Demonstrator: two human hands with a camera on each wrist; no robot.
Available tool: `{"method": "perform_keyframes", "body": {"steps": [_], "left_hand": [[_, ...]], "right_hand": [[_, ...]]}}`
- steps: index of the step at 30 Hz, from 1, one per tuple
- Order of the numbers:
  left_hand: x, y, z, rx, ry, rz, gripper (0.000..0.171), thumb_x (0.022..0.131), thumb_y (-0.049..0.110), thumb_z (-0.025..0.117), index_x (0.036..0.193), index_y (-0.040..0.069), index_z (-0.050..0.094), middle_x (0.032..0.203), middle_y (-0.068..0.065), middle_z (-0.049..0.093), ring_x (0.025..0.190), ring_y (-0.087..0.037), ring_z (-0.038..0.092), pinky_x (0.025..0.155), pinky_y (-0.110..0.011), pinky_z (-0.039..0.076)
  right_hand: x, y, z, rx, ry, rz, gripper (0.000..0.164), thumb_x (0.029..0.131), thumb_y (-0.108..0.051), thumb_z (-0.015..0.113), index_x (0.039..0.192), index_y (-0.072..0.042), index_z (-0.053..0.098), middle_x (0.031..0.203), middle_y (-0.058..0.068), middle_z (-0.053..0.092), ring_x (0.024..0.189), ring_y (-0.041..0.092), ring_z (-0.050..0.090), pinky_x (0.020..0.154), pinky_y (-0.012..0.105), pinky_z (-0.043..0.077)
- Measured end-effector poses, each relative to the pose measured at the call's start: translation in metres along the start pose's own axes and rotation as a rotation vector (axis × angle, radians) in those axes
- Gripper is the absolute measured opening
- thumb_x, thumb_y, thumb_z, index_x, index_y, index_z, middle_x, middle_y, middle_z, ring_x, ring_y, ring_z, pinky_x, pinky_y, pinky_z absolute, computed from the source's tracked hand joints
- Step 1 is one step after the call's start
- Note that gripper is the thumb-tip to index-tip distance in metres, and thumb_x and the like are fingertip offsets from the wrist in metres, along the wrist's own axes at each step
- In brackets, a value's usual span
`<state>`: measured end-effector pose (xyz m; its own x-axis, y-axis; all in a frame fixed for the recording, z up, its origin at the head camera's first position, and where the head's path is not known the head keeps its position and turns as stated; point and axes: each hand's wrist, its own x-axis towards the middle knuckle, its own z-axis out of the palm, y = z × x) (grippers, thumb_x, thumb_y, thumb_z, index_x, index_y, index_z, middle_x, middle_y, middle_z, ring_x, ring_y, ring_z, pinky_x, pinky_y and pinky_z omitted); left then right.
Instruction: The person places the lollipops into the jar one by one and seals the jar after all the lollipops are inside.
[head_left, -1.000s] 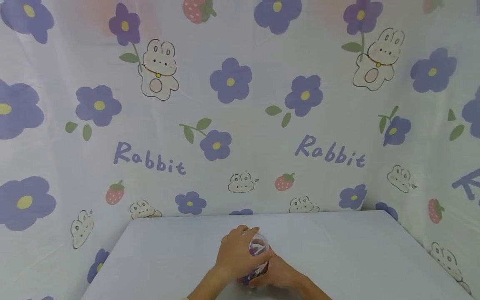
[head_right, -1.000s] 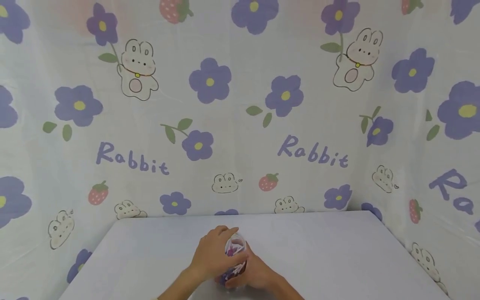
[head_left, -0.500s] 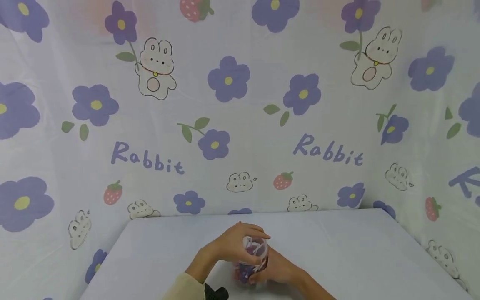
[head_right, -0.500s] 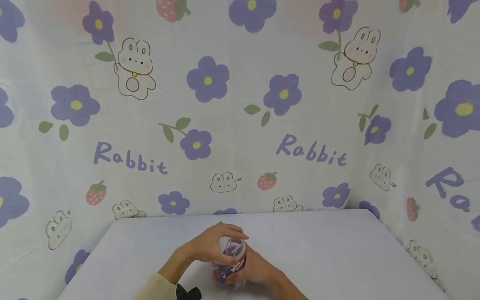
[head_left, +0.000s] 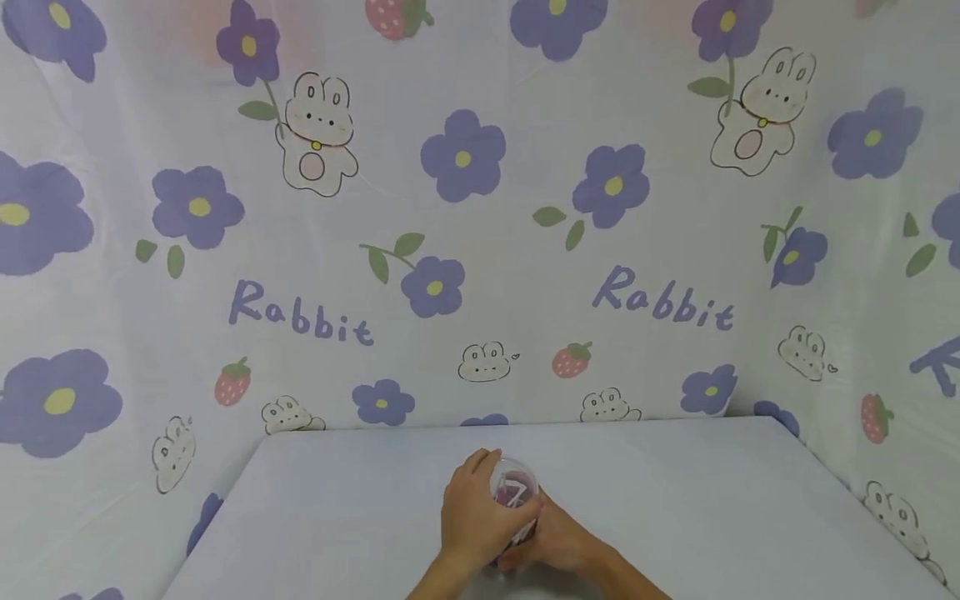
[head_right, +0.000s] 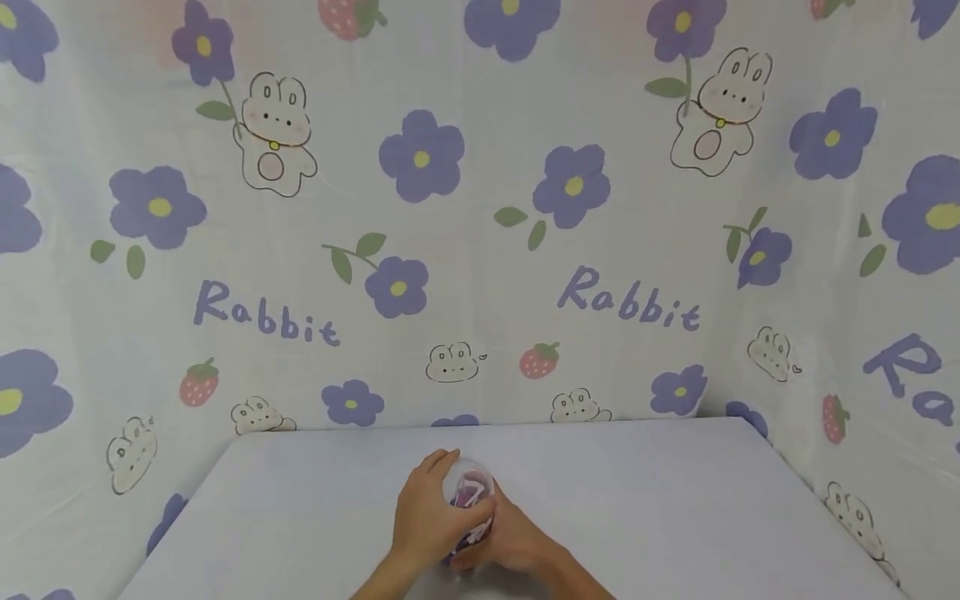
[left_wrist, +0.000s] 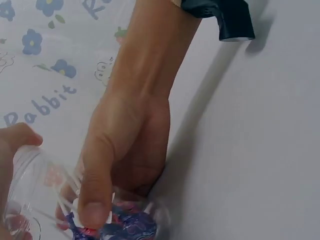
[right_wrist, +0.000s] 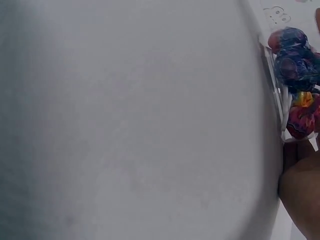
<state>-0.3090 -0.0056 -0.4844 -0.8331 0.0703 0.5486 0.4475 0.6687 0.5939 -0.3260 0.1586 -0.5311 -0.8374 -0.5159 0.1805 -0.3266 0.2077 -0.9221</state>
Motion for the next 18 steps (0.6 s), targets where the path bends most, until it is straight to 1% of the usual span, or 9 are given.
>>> {"method": "perform_keyframes", "body": {"steps": [2,4,7,9,11,12,14,16,18], "left_hand": [[0.005,-0.001,-0.001,-0.036,-0.023,0.039,0.077,0.070,0.053,0.083,0.128,0.004,0.071,0.131,-0.013,0.065,0.118,-0.037,0.061,0.095,-0.063,0.050],[0.012,-0.006,-0.006,-0.077,-0.103,0.110,0.074,0.071,0.051,0.084,0.127,0.005,0.072,0.130,-0.011,0.067,0.121,-0.035,0.061,0.101,-0.066,0.045],[0.028,-0.019,-0.017,-0.150,-0.320,0.233,0.072,0.074,0.049,0.085,0.132,0.009,0.071,0.136,-0.005,0.065,0.130,-0.029,0.057,0.114,-0.069,0.028],[0.038,-0.028,-0.025,-0.184,-0.464,0.293,0.073,0.076,0.049,0.085,0.137,0.014,0.068,0.142,0.001,0.061,0.138,-0.022,0.050,0.118,-0.067,0.018],[0.044,-0.034,-0.030,-0.205,-0.555,0.325,0.075,0.077,0.048,0.084,0.142,0.016,0.065,0.147,0.004,0.057,0.142,-0.019,0.044,0.119,-0.066,0.014],[0.045,-0.036,-0.031,-0.202,-0.565,0.339,0.076,0.078,0.049,0.084,0.144,0.017,0.063,0.148,0.004,0.055,0.143,-0.019,0.043,0.119,-0.065,0.017],[0.042,-0.037,-0.031,-0.198,-0.529,0.330,0.083,0.077,0.053,0.084,0.147,0.017,0.059,0.152,0.004,0.051,0.143,-0.021,0.042,0.118,-0.063,0.025],[0.033,-0.035,-0.028,-0.200,-0.439,0.291,0.092,0.074,0.055,0.087,0.149,0.013,0.056,0.152,0.000,0.048,0.140,-0.026,0.044,0.114,-0.061,0.034],[0.023,-0.033,-0.023,-0.197,-0.334,0.227,0.101,0.070,0.058,0.089,0.150,0.009,0.054,0.149,-0.005,0.047,0.134,-0.029,0.048,0.108,-0.058,0.043]], "right_hand": [[0.001,-0.001,-0.002,-0.007,0.000,-0.004,0.102,0.073,-0.019,0.095,0.153,-0.008,0.033,0.139,0.004,0.053,0.126,0.025,0.050,0.107,0.033,0.041],[0.003,-0.002,-0.005,0.002,-0.013,-0.016,0.102,0.074,-0.017,0.093,0.155,-0.007,0.031,0.139,0.005,0.054,0.126,0.026,0.052,0.108,0.032,0.041],[0.005,-0.002,-0.009,0.036,-0.054,-0.049,0.103,0.076,-0.014,0.090,0.157,-0.004,0.027,0.140,0.008,0.057,0.126,0.027,0.055,0.108,0.031,0.042],[0.006,-0.001,-0.010,0.064,-0.073,-0.050,0.102,0.077,-0.013,0.089,0.157,-0.002,0.026,0.138,0.009,0.058,0.124,0.027,0.057,0.105,0.030,0.045],[0.007,-0.001,-0.010,0.070,-0.076,-0.037,0.104,0.077,-0.014,0.089,0.158,-0.002,0.024,0.138,0.010,0.057,0.123,0.027,0.058,0.104,0.029,0.046],[0.007,0.000,-0.009,0.062,-0.069,-0.027,0.106,0.077,-0.014,0.090,0.158,-0.002,0.023,0.138,0.010,0.057,0.122,0.026,0.057,0.103,0.028,0.045],[0.006,0.001,-0.008,0.052,-0.049,-0.014,0.108,0.075,-0.014,0.091,0.158,-0.003,0.023,0.138,0.011,0.056,0.122,0.025,0.057,0.103,0.028,0.045],[0.004,0.002,-0.007,0.036,-0.036,0.002,0.109,0.074,-0.015,0.092,0.158,-0.003,0.023,0.138,0.011,0.055,0.122,0.025,0.056,0.104,0.029,0.044],[0.002,0.002,-0.006,0.021,-0.023,0.011,0.113,0.072,-0.015,0.093,0.158,-0.004,0.021,0.139,0.011,0.054,0.124,0.025,0.054,0.106,0.032,0.042]]}}
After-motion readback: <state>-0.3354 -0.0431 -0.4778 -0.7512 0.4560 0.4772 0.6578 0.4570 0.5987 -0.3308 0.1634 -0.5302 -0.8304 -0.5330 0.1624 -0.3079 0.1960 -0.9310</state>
